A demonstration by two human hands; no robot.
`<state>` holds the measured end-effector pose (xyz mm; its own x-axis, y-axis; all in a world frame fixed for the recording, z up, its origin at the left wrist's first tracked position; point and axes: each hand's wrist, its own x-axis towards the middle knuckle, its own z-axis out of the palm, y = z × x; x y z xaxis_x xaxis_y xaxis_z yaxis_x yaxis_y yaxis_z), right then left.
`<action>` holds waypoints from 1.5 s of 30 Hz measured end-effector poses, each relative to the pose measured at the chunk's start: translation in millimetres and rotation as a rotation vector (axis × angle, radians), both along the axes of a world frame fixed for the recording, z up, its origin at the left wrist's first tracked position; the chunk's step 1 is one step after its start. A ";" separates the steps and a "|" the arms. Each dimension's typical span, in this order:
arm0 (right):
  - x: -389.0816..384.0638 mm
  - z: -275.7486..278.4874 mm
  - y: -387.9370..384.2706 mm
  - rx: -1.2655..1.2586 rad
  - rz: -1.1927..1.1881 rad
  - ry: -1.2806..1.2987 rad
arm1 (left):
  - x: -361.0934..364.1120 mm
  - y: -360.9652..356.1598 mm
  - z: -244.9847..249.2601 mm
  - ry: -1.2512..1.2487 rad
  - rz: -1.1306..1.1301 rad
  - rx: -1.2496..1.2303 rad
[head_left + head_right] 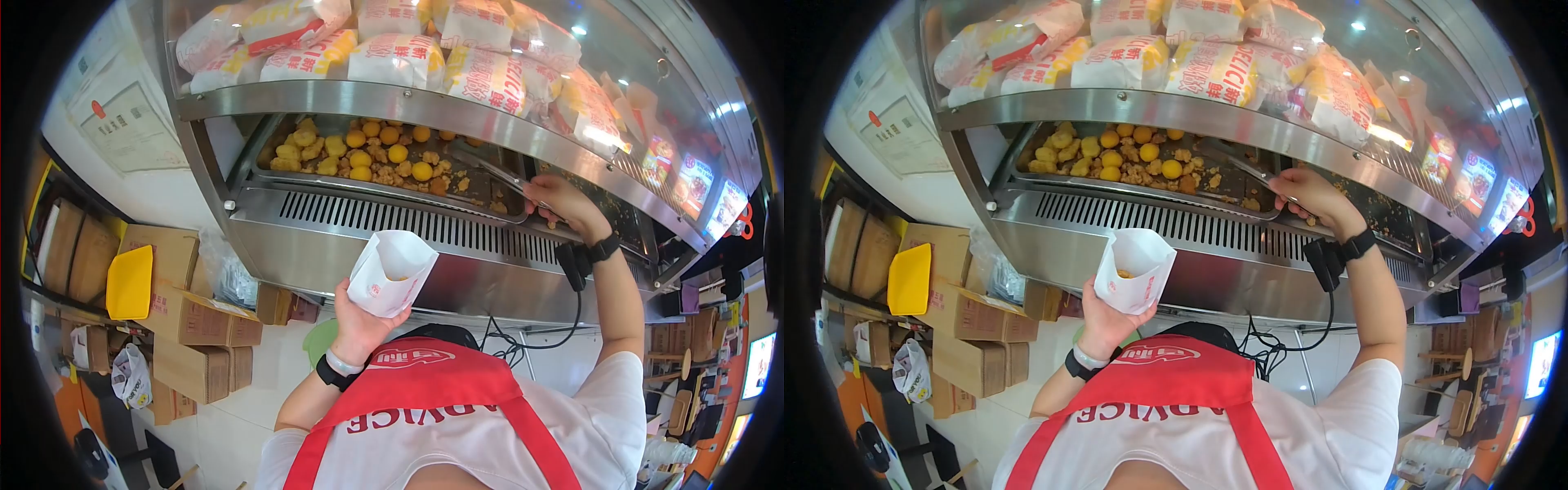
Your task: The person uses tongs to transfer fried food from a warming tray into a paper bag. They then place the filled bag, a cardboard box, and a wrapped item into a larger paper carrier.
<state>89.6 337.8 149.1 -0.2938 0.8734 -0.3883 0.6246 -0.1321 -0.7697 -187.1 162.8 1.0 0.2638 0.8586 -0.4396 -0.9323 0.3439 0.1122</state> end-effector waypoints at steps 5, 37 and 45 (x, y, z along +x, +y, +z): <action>24.8 18.1 -22.0 -0.107 0.229 0.117 | 1.9 5.5 -4.9 -0.017 -0.022 0.003; 30.8 7.7 -30.7 -0.077 0.124 0.094 | 7.4 12.8 -1.4 -0.033 -0.104 0.048; 13.4 2.0 -15.1 -0.034 -0.012 -0.003 | 5.7 10.3 0.2 -0.089 -0.111 0.168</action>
<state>103.0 322.7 151.2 -0.2824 0.8633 -0.4184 0.6249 -0.1653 -0.7630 -181.4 173.1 1.1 0.3923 0.8813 -0.2633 -0.8984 0.4286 0.0960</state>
